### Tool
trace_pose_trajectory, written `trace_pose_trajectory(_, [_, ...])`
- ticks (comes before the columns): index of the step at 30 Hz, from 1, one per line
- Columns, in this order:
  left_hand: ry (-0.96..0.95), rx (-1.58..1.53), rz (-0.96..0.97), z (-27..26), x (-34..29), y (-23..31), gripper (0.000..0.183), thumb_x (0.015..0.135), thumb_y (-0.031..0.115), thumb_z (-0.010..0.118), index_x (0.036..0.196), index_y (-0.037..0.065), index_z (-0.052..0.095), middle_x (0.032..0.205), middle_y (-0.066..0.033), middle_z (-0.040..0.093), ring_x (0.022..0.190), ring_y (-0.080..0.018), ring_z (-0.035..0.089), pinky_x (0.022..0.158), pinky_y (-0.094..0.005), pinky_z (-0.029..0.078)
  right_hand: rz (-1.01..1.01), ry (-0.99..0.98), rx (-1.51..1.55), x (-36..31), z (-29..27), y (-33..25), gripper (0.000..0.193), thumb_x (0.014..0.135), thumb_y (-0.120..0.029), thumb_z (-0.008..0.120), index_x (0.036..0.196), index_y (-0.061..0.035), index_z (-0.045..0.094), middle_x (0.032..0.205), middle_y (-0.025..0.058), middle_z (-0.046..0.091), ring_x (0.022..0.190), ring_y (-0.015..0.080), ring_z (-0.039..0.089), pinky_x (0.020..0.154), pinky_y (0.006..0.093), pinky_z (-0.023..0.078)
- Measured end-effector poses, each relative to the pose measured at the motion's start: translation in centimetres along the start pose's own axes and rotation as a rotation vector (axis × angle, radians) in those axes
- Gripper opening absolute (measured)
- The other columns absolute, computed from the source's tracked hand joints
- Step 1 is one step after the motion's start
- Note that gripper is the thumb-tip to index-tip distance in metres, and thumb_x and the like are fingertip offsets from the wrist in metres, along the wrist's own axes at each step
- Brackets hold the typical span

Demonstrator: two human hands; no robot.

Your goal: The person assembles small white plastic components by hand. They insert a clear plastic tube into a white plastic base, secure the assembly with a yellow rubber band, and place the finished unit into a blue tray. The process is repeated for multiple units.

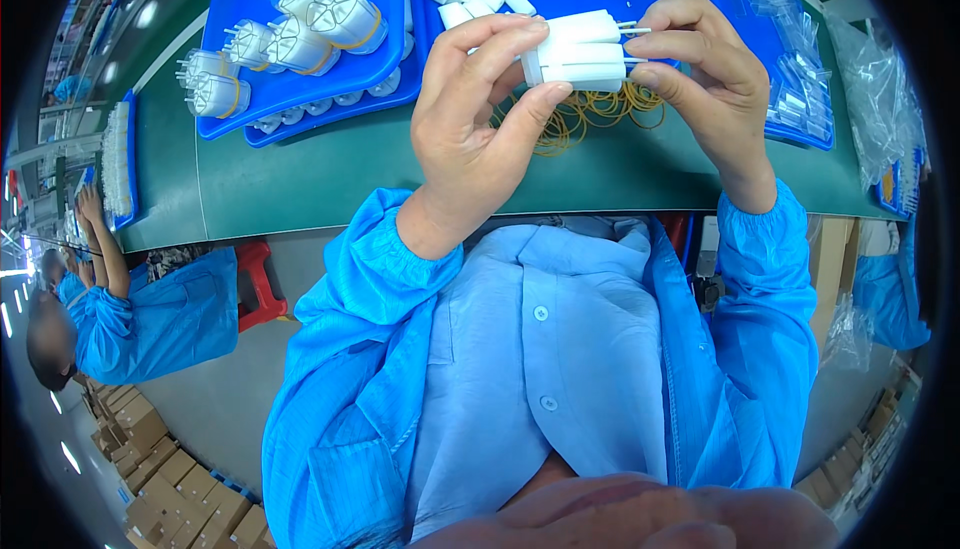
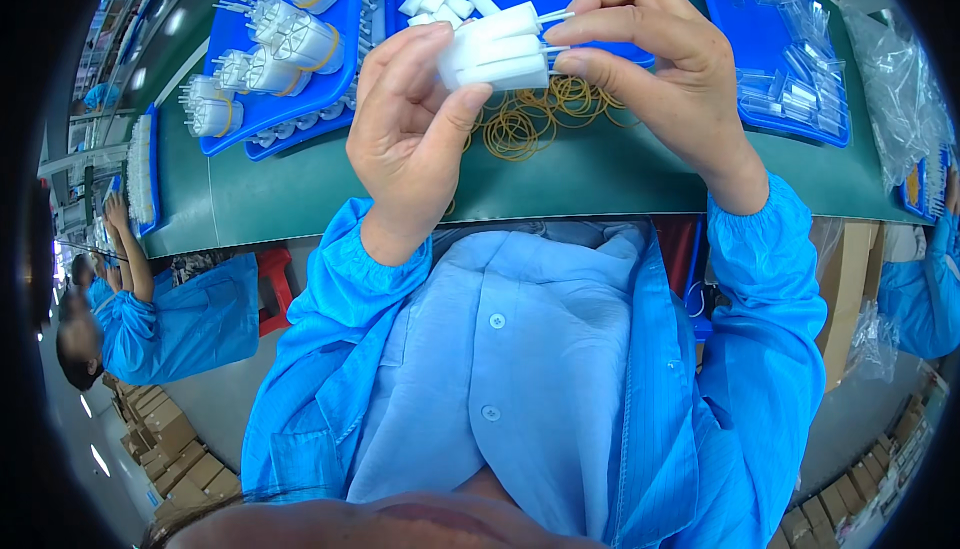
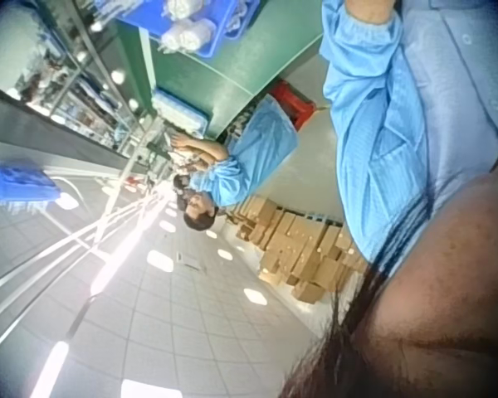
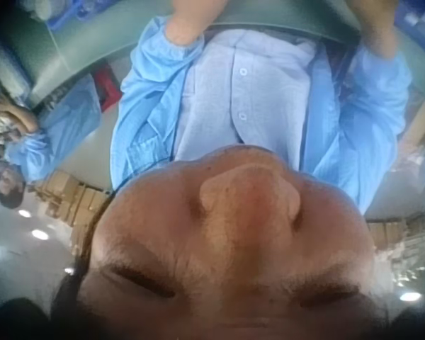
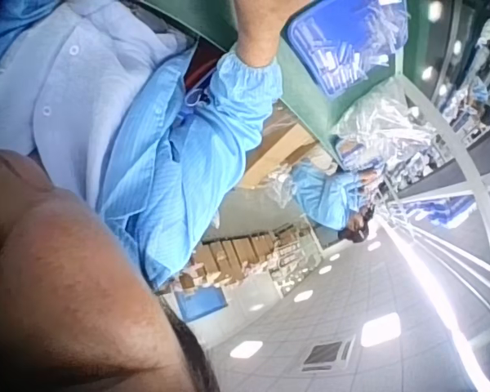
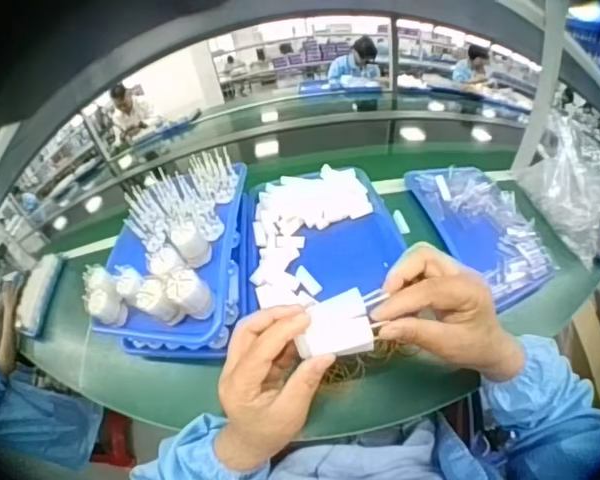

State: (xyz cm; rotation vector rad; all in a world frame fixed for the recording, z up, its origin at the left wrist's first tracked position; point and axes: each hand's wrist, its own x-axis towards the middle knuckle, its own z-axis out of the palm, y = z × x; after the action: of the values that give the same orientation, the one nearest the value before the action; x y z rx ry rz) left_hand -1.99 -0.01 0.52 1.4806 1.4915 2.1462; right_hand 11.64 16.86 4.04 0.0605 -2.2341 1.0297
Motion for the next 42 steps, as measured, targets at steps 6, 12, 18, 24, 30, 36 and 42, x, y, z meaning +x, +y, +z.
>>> trace_pose_trajectory(6, [-0.086, 0.147, 0.000, -0.4, -0.2, 0.2, 0.033, 0.081, -0.006, 0.069, 0.113, -0.006, 0.061, 0.126, -0.0141, 0.048, 0.106, -0.0193, 0.059, 0.080, -0.0263, 0.055, -0.053, -0.028, -0.051, 0.2, -0.3, -0.3, 0.018, 0.074, -0.003, 0.075, 0.091, -0.0041, 0.070, 0.101, 0.0092, 0.058, 0.094, 0.0200, 0.056, 0.079, 0.0300, 0.045])
trace_pose_trajectory(12, [-0.018, -0.033, -0.125, 0.5, -0.5, 0.0, 0.031, 0.077, -0.005, 0.072, 0.108, -0.002, 0.065, 0.120, -0.0160, 0.058, 0.105, -0.0214, 0.060, 0.086, -0.0318, 0.053, -0.005, -0.031, -0.042, -0.2, -0.4, -0.6, 0.018, 0.073, 0.000, 0.073, 0.090, -0.0031, 0.070, 0.104, 0.0106, 0.057, 0.098, 0.0209, 0.055, 0.082, 0.0302, 0.045])
trace_pose_trajectory(18, [0.137, -0.567, -0.668, 0.2, 0.2, 0.5, 0.034, 0.091, 0.005, 0.060, 0.123, -0.005, 0.050, 0.119, -0.0192, 0.059, 0.109, -0.0295, 0.061, 0.094, -0.0410, 0.052, 0.050, 0.219, -0.429, -0.7, -6.4, 1.5, 0.018, 0.081, -0.008, 0.071, 0.098, -0.0014, 0.069, 0.098, 0.0077, 0.065, 0.090, 0.0161, 0.061, 0.078, 0.0264, 0.047])
trace_pose_trajectory(24, [0.154, -0.781, -0.885, 0.6, 0.6, 0.2, 0.045, 0.093, 0.012, 0.060, 0.131, -0.003, 0.041, 0.128, -0.0193, 0.051, 0.115, -0.0325, 0.056, 0.093, -0.0364, 0.054, 0.390, -0.015, -0.751, -8.2, -14.3, 5.6, 0.023, 0.079, -0.011, 0.071, 0.102, -0.0075, 0.070, 0.100, 0.0108, 0.064, 0.094, 0.0264, 0.062, 0.082, 0.0342, 0.050])
trace_pose_trajectory(30, [0.173, -0.717, -0.926, 2.2, 0.2, 0.1, 0.048, 0.093, 0.012, 0.060, 0.133, -0.006, 0.038, 0.130, -0.0207, 0.048, 0.117, -0.0311, 0.054, 0.094, -0.0348, 0.054, 0.384, -0.172, -0.834, -10.0, -15.1, 8.9, 0.028, 0.079, -0.012, 0.069, 0.106, -0.0072, 0.067, 0.097, 0.0123, 0.066, 0.096, 0.0292, 0.061, 0.087, 0.0382, 0.048])
trace_pose_trajectory(36, [0.113, -0.571, -0.850, 3.1, 0.1, 0.9, 0.045, 0.092, 0.011, 0.060, 0.129, -0.006, 0.042, 0.125, -0.0196, 0.053, 0.110, -0.0278, 0.059, 0.094, -0.0351, 0.053, 0.474, -0.010, -0.588, -9.8, -15.2, 9.6, 0.025, 0.085, -0.010, 0.065, 0.109, -0.0047, 0.064, 0.099, 0.0076, 0.065, 0.091, 0.0185, 0.061, 0.082, 0.0315, 0.048])
trace_pose_trajectory(42, [0.029, -0.453, -0.714, 4.2, -0.3, 1.6, 0.036, 0.088, 0.004, 0.064, 0.120, -0.004, 0.051, 0.118, -0.0181, 0.059, 0.107, -0.0239, 0.060, 0.091, -0.0328, 0.051, 0.425, 0.214, 0.368, -8.3, -12.6, 4.2, 0.027, 0.088, -0.011, 0.061, 0.112, 0.0007, 0.063, 0.098, 0.0107, 0.066, 0.087, 0.0178, 0.063, 0.077, 0.0303, 0.051])
